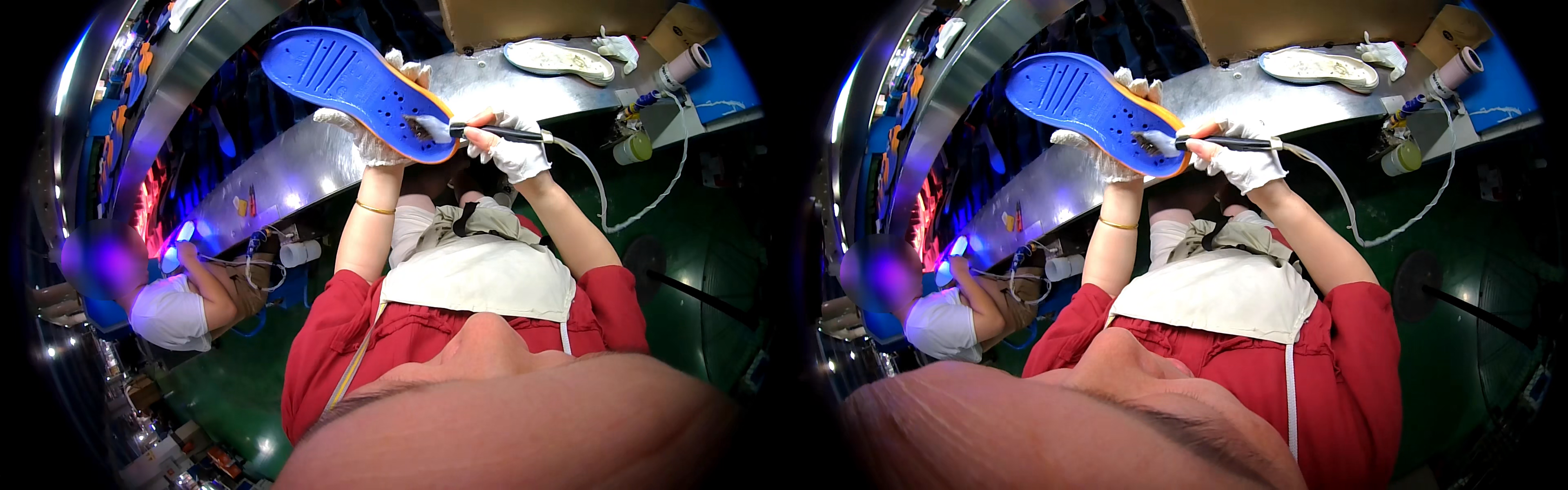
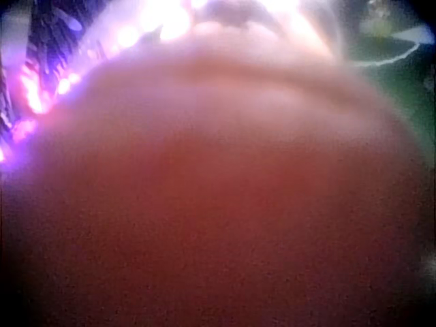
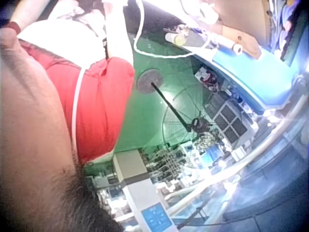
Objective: The person applies adhesive to the inner surfaces of various shoe soles using a brush tool, handling one sole at a time and placing each back onto a conveyor belt after completion.
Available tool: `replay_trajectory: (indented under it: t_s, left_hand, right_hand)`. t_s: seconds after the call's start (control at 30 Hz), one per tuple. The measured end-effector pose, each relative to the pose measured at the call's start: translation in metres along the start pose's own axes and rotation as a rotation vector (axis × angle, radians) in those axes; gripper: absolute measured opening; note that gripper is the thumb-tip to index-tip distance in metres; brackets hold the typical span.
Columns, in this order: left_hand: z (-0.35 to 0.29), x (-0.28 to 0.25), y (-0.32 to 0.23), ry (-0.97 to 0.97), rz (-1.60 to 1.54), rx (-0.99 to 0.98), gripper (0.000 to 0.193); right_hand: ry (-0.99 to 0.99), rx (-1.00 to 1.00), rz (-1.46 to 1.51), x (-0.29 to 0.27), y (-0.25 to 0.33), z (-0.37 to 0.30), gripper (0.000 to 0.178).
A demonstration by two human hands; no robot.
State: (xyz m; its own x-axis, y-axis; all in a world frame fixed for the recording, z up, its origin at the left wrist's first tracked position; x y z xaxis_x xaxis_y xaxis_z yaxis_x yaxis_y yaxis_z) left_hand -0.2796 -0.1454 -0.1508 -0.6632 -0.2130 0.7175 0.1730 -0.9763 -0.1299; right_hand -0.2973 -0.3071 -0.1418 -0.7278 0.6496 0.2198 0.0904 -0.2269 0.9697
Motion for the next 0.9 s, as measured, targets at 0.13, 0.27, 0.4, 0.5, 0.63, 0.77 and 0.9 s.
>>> replay_trajectory:
  t_s: [0.13,0.27,0.4,0.5,0.63,0.77,0.9]
  left_hand:
    - [0.007,-0.005,-0.009,0.067,0.109,-0.044,0.106]
    - [0.007,0.000,-0.011,0.050,0.108,-0.062,0.112]
    - [0.008,0.000,-0.012,0.145,0.292,-0.241,0.117]
    - [0.008,-0.006,-0.013,0.127,0.480,-0.359,0.118]
    - [-0.008,-0.048,-0.021,0.061,0.643,-0.514,0.117]
    - [-0.001,-0.048,-0.016,-0.020,0.671,-0.608,0.102]
    - [0.015,-0.026,-0.004,-0.084,0.625,-0.762,0.087]
  right_hand:
    - [0.070,-0.197,-0.181,0.014,-0.007,-0.001,0.008]
    - [0.201,0.136,0.223,0.006,-0.023,0.009,0.015]
    - [0.054,-0.021,-0.140,-0.013,-0.006,0.013,0.011]
    - [0.175,0.057,-0.391,-0.004,0.004,0.014,0.012]
    - [0.284,0.081,-0.431,-0.014,-0.007,0.022,0.014]
    - [0.416,0.266,-0.186,-0.025,-0.009,0.023,0.013]
    - [0.304,0.109,-0.301,-0.015,0.008,0.028,0.016]
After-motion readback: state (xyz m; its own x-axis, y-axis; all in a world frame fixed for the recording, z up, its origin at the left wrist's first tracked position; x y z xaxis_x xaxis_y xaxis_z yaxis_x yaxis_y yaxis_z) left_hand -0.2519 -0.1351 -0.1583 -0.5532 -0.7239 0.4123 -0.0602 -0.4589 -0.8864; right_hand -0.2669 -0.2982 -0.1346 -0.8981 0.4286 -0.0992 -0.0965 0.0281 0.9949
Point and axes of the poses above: each hand's wrist, its own z-axis towards the middle knuckle, its own x-axis out of the palm, y = z × x, the point moved 6 cm from there along z, towards the middle knuckle, and after that the axes turned 14 degrees about y, right-handed, at the moved point
